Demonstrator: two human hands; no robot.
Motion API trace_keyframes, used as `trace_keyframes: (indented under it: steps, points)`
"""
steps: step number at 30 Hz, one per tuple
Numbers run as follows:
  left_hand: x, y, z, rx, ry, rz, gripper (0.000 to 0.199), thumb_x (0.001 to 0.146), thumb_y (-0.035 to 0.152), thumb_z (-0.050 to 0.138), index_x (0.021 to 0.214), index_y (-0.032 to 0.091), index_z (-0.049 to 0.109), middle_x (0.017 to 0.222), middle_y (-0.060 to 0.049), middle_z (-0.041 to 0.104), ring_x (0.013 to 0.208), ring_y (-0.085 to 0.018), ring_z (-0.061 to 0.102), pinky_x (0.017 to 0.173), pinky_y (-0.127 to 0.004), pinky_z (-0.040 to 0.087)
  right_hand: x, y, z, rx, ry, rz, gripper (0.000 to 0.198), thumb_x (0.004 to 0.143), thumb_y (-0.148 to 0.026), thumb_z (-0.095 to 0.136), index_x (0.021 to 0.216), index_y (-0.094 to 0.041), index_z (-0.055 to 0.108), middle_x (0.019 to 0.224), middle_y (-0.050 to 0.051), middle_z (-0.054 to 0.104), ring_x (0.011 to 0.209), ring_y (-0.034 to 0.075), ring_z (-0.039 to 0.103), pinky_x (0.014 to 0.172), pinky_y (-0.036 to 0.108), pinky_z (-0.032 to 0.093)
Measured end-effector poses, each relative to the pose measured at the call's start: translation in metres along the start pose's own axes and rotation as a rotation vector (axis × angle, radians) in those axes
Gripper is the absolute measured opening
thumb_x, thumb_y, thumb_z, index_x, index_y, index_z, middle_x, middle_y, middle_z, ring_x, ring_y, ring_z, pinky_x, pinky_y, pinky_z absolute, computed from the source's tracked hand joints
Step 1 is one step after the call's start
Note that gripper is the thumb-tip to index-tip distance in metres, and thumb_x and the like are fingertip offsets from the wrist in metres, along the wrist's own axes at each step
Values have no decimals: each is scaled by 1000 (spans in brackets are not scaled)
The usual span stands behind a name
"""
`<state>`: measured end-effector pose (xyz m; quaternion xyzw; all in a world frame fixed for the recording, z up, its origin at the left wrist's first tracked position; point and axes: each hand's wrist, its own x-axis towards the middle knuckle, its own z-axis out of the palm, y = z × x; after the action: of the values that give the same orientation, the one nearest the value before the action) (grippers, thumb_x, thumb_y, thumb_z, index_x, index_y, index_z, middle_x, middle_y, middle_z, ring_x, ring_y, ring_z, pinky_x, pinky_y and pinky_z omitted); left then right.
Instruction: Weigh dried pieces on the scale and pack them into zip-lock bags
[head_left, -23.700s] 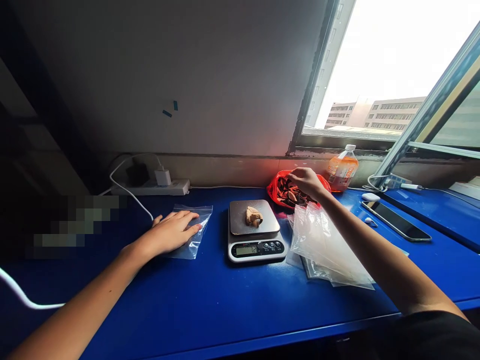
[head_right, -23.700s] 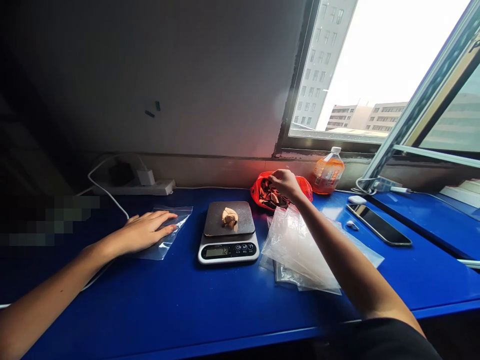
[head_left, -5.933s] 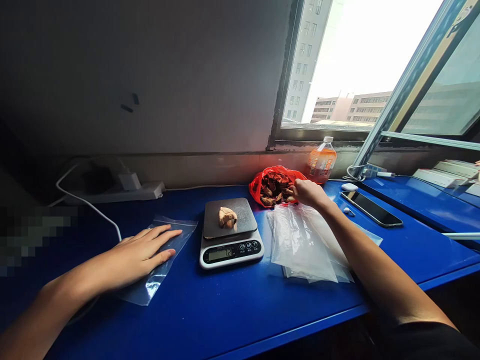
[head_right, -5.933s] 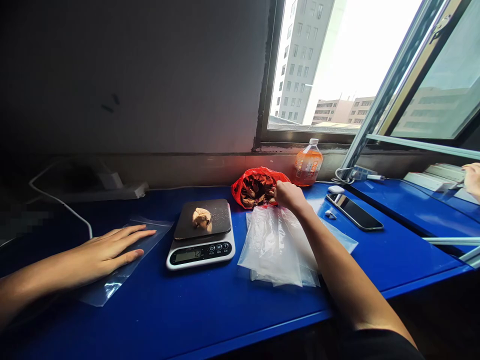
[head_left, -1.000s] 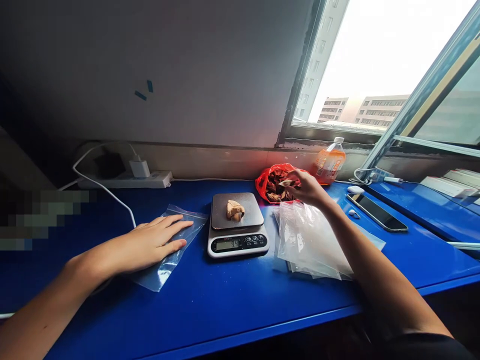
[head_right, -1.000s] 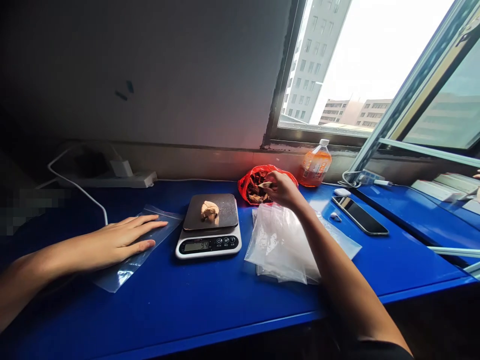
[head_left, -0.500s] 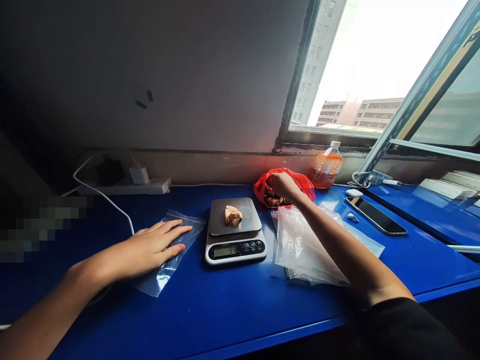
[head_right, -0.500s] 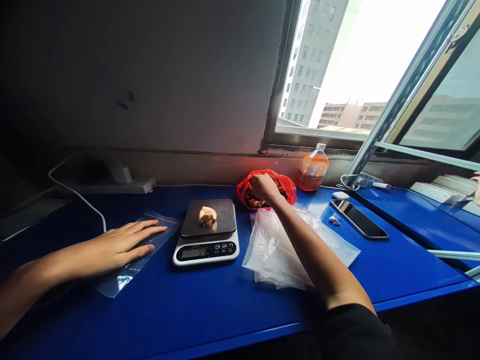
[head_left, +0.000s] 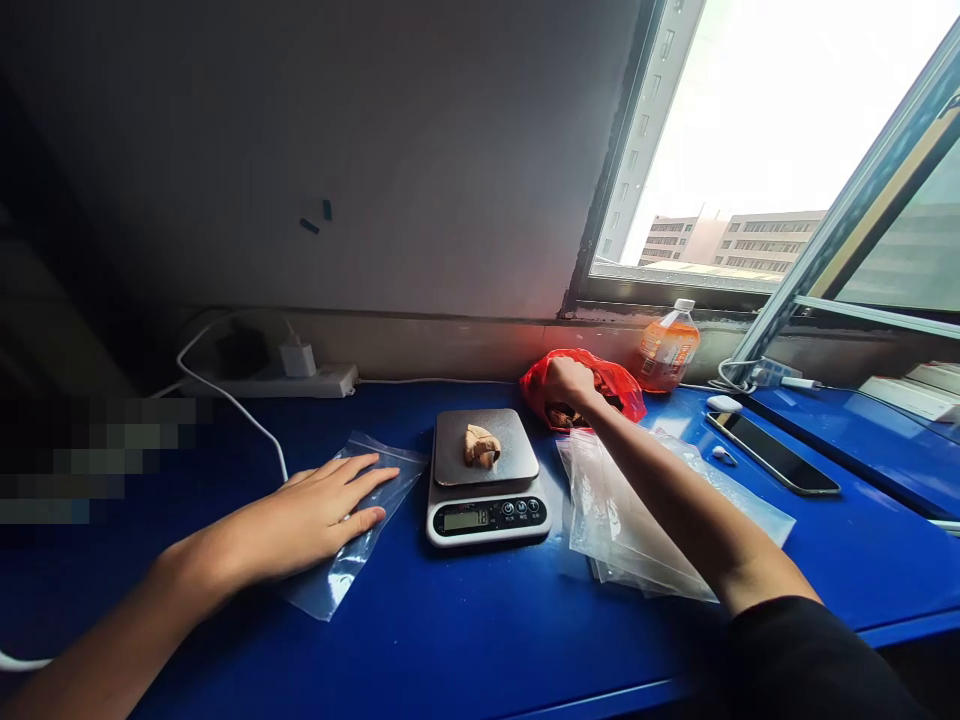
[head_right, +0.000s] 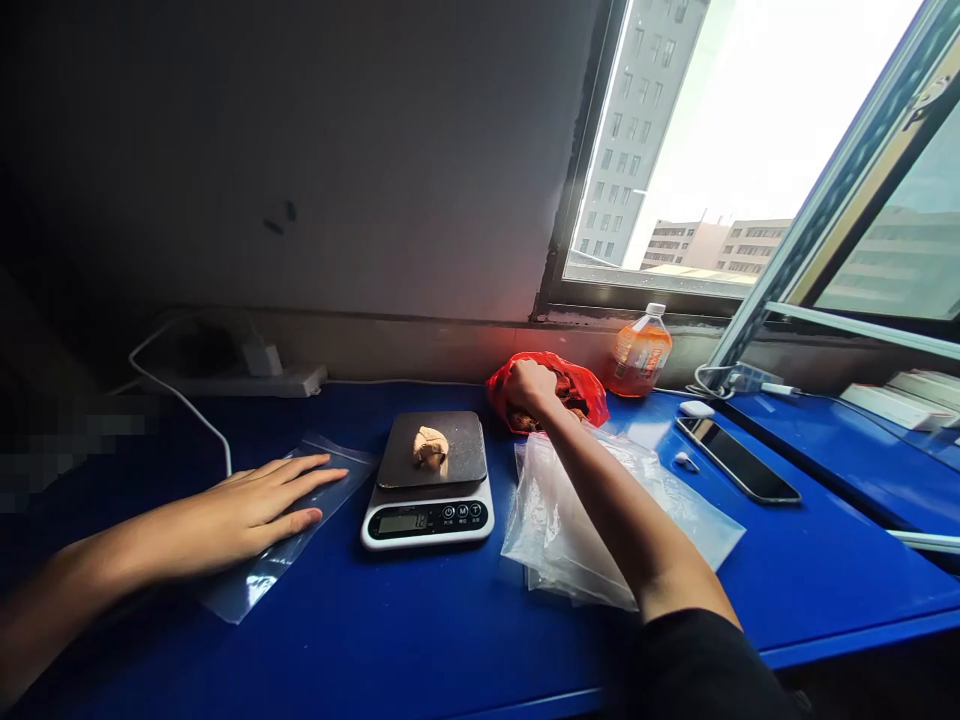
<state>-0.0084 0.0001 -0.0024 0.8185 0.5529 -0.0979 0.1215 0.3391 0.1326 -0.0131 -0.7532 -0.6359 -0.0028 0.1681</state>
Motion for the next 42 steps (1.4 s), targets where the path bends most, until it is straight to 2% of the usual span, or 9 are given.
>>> trace_keyframes:
  steps: [4,8,12,16,21,25,29,34,42]
  points:
    - [0,-1,0,2,-19,-4,63,92,55,34,149,30,32,158,-5,25,146,-33,17,116,-55,22,-16,21,-19,223,20,-16,23,74,-35,55,63,-16,60,65,6,62,72,20,63,58,24,43]
    - [3,-4,2,6,-24,-7,63,92,56,33,150,32,29,159,-4,22,147,-32,16,116,-54,20,-35,47,-29,534,-13,-52,28,75,-42,50,72,-17,60,65,2,62,63,14,60,52,21,42]
    - [6,-9,4,-18,4,4,60,91,56,35,148,34,34,158,-2,26,146,-32,18,115,-55,24,-49,64,-24,779,-19,-73,29,71,-41,52,82,-16,61,74,4,65,63,14,63,56,23,49]
    - [7,-11,5,-27,29,3,61,90,57,38,147,34,35,157,-3,27,145,-36,19,114,-57,25,-48,74,-11,872,59,-62,35,70,-45,56,90,-17,60,79,6,66,67,16,65,57,26,51]
    - [5,-11,6,4,4,17,61,92,57,34,149,33,32,158,-4,26,146,-34,18,115,-55,23,-38,85,2,701,257,10,30,82,-35,47,104,-16,54,88,9,64,76,19,64,65,32,53]
    - [4,-12,6,-18,12,17,61,91,58,36,147,34,34,158,-4,26,145,-36,19,114,-58,23,-39,78,4,368,352,-48,31,81,-23,47,109,-13,56,109,19,60,105,29,56,88,46,46]
    - [4,-10,5,-39,9,2,61,91,58,36,147,35,35,158,-3,26,146,-34,17,115,-58,22,-36,48,7,62,240,-292,25,77,-21,57,101,-20,66,120,14,59,120,32,44,98,46,37]
    - [4,-8,4,-26,-8,-2,60,92,57,34,148,36,32,159,-1,23,147,-31,17,116,-55,22,-22,20,10,-182,98,-440,16,77,-12,56,82,-18,71,104,13,67,103,28,52,90,43,37]
    - [2,-9,5,-21,11,-4,60,91,57,36,147,36,34,158,-1,27,146,-34,19,115,-56,22,-35,52,-11,-279,177,-502,25,88,-22,50,100,-24,72,120,9,62,117,28,44,95,43,34]
